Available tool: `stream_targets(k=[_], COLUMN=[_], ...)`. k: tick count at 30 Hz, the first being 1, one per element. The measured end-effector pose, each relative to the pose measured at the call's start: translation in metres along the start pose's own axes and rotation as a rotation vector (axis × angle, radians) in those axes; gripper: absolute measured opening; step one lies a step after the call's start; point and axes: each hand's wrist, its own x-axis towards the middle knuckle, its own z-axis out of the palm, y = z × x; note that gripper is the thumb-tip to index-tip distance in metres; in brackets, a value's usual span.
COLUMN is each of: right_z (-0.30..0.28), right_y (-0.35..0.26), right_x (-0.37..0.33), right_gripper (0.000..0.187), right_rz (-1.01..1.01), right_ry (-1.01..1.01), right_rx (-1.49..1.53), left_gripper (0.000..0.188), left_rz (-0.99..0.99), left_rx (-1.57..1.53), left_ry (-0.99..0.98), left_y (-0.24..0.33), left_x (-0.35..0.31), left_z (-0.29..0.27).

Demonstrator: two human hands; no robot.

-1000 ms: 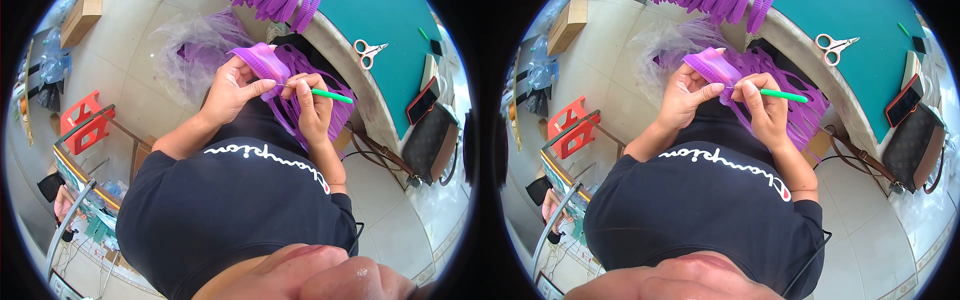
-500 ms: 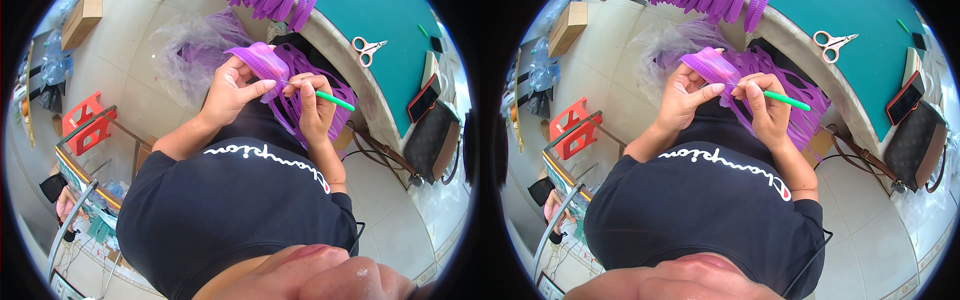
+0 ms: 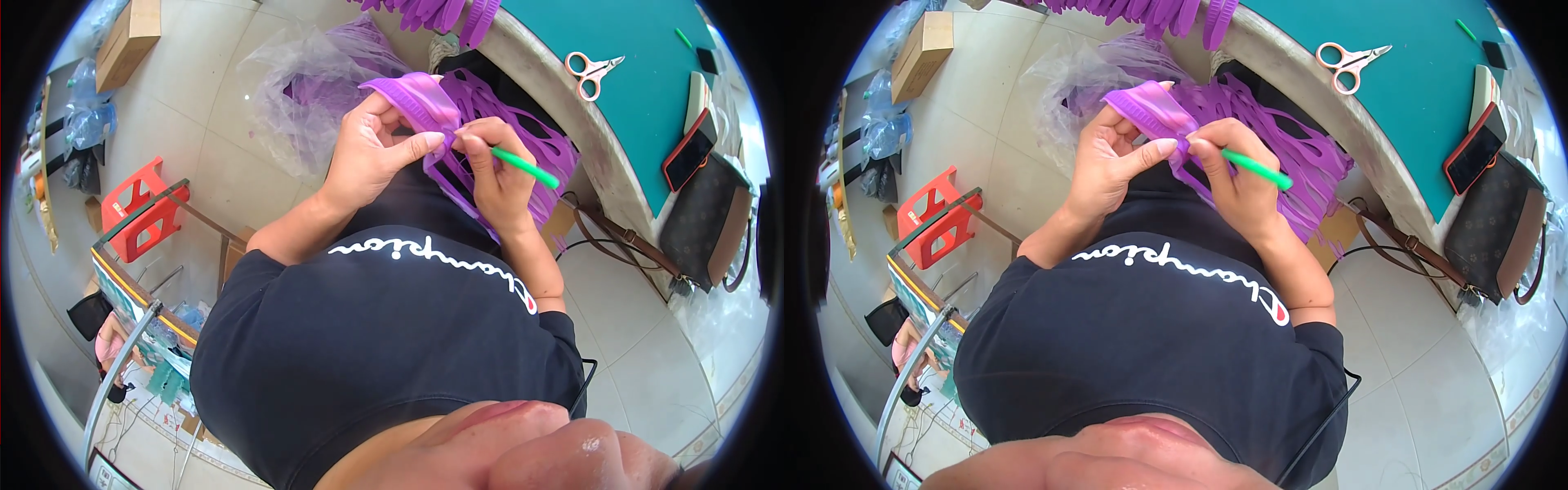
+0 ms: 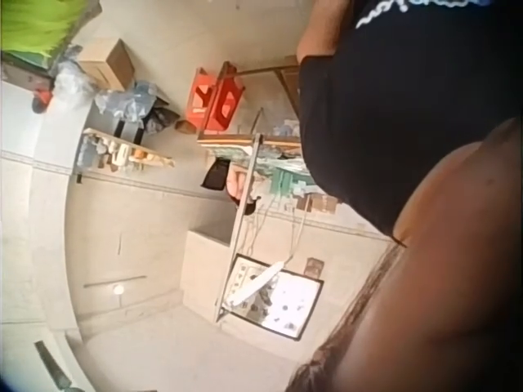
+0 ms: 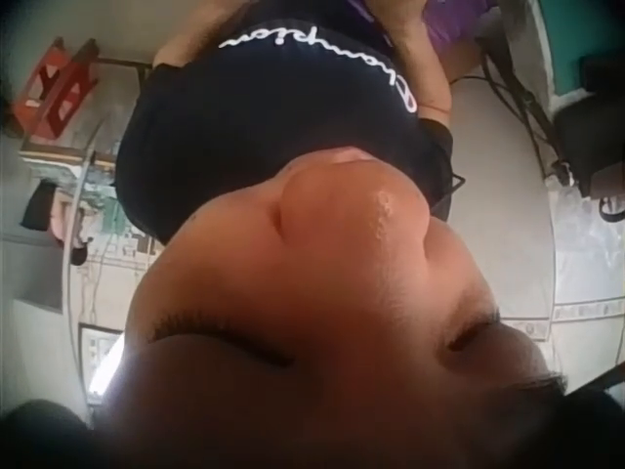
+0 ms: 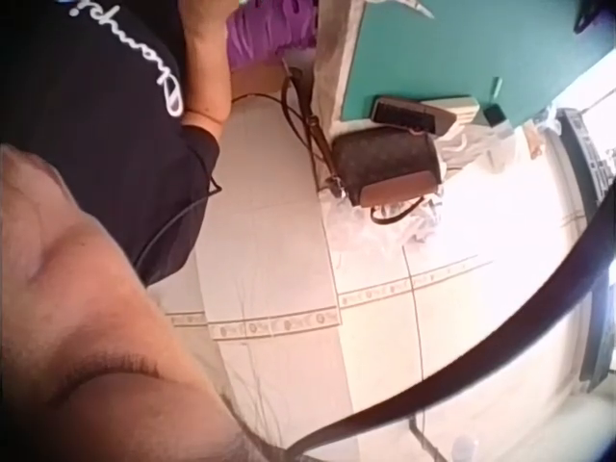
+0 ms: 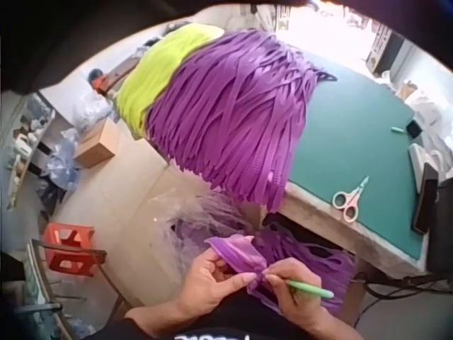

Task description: Manually assembling and tying purple fringe fabric strips onto a toy base using a hook tool.

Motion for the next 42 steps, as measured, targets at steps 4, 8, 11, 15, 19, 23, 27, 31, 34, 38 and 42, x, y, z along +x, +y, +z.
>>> stream_targets(k=[4,8,11,15,19,23,27,31,34,38,42], right_z=[-0.020,-0.044,-0.043,-0.024,-0.019,-0.005,0.002,0.003,0.003,0.002,0.000], right_y=[0.011,0.004,-0.003,-0.005,-0.002,-0.002,0.002,0.004,0.005,0.008,0.003], right_x=[0.013,0.027,0.028,0.018,0.013,0.003,-0.001,-0.003,-0.005,-0.005,0.000], right_gripper=[0.005,0.010,0.011,0.012,0.015,0.015,0.016,0.017,0.016,0.016,0.010], right_rz=[-0.333,-0.197,-0.020,0.176,0.126,0.166,0.175,0.139,0.108,0.100,0.041], right_ry=[0.201,0.464,0.270,-0.054,0.116,0.054,0.045,0.051,0.064,0.037,0.005], right_rx=[-0.467,-0.370,-0.123,0.045,0.231,0.283,0.301,0.306,0.316,0.253,-0.015], left_gripper=[0.050,0.042,0.031,0.030,0.019,0.036,0.052,0.065,0.065,0.065,0.065], left_rz=[-0.116,-0.245,-0.316,-0.460,-0.275,-0.237,-0.191,-0.133,-0.117,-0.086,-0.062], left_rx=[0.061,0.189,0.216,-0.033,-0.160,-0.241,-0.250,-0.213,-0.195,-0.160,-0.102], left_ry=[-0.075,-0.131,-0.136,-0.112,0.058,0.057,0.049,0.036,0.047,0.052,0.056], left_y=[-0.002,-0.010,-0.005,-0.008,-0.009,-0.003,-0.002,-0.003,-0.004,-0.005,-0.009], left_x=[-0.003,-0.007,-0.006,-0.004,0.000,0.005,0.004,0.003,0.004,0.003,0.003], left_z=[-0.008,-0.030,-0.037,-0.034,-0.018,-0.007,-0.001,0.001,0.003,0.005,0.003])
